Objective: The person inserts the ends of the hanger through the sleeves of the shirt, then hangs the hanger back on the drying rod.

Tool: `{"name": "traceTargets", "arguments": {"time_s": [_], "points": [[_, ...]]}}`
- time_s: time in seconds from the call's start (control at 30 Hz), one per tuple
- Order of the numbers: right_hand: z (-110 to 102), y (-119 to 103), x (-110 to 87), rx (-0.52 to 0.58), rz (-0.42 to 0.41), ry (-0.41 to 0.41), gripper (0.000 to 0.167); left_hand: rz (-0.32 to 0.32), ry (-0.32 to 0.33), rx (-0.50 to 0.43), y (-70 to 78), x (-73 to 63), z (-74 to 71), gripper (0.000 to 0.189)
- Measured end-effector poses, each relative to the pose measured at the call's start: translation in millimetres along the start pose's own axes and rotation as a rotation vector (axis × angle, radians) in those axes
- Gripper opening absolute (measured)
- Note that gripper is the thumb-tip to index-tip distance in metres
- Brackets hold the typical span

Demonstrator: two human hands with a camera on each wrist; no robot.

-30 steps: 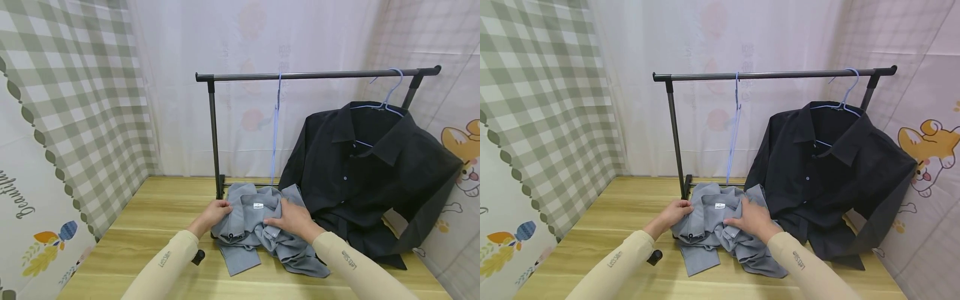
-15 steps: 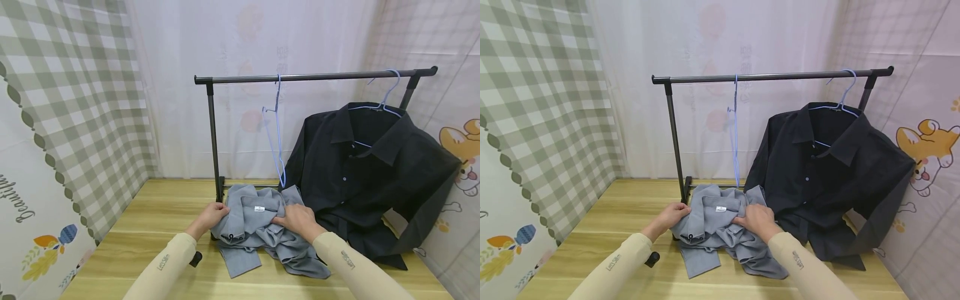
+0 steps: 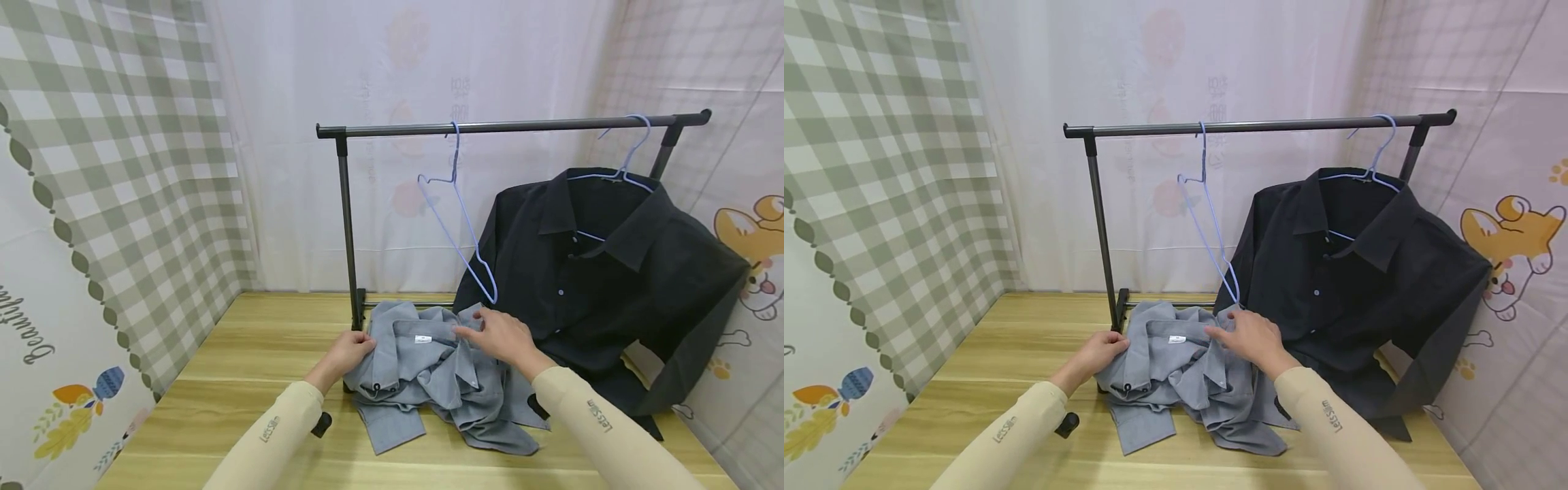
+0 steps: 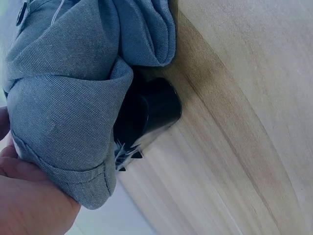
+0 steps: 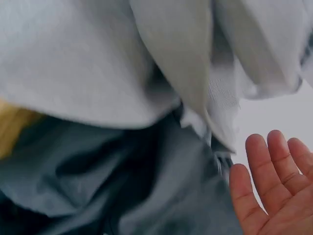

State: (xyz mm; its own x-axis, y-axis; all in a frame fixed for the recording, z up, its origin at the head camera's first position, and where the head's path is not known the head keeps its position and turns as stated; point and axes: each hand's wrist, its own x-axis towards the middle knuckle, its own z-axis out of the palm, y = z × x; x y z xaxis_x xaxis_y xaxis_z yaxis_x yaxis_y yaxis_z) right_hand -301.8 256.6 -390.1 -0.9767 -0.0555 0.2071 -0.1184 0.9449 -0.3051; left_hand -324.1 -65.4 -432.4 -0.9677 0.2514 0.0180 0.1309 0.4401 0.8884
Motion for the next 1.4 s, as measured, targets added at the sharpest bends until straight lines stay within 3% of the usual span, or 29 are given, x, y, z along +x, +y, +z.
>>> {"name": "traceTargets", "arguments": {"time_s": [0.13,0.23,0.47,0.7,0.9,1.07,1.4], "points": [[-25,9,7.9,0.063,-0.023,0.117,0.045,-0.004,-0.002,0.007,-2.3,1.0,1.5,0.020],[-52,10,16.9,0.145,-0.019,0.197,0.033,-0.001,0.002,0.015,-3.6,2.2,2.7,0.020],[-130,-14,37.5,0.327,0.010,0.204,0.047,-0.014,0.015,0.040,-6.2,3.2,5.7,0.019],[-179,-62,59.5,0.255,-0.025,0.163,0.057,-0.042,0.002,0.048,-8.2,1.2,8.9,0.021],[-192,-92,75.4,0.147,0.021,0.117,0.060,-0.035,0.001,0.055,-9.1,1.9,10.6,0.020],[-188,-102,83.1,0.049,0.056,0.150,0.058,-0.039,-0.001,0.062,-10.1,2.6,10.1,0.020],[-181,-103,87.5,0.078,0.069,0.223,0.034,-0.043,-0.012,0.055,-10.6,3.5,7.6,0.020]]}}
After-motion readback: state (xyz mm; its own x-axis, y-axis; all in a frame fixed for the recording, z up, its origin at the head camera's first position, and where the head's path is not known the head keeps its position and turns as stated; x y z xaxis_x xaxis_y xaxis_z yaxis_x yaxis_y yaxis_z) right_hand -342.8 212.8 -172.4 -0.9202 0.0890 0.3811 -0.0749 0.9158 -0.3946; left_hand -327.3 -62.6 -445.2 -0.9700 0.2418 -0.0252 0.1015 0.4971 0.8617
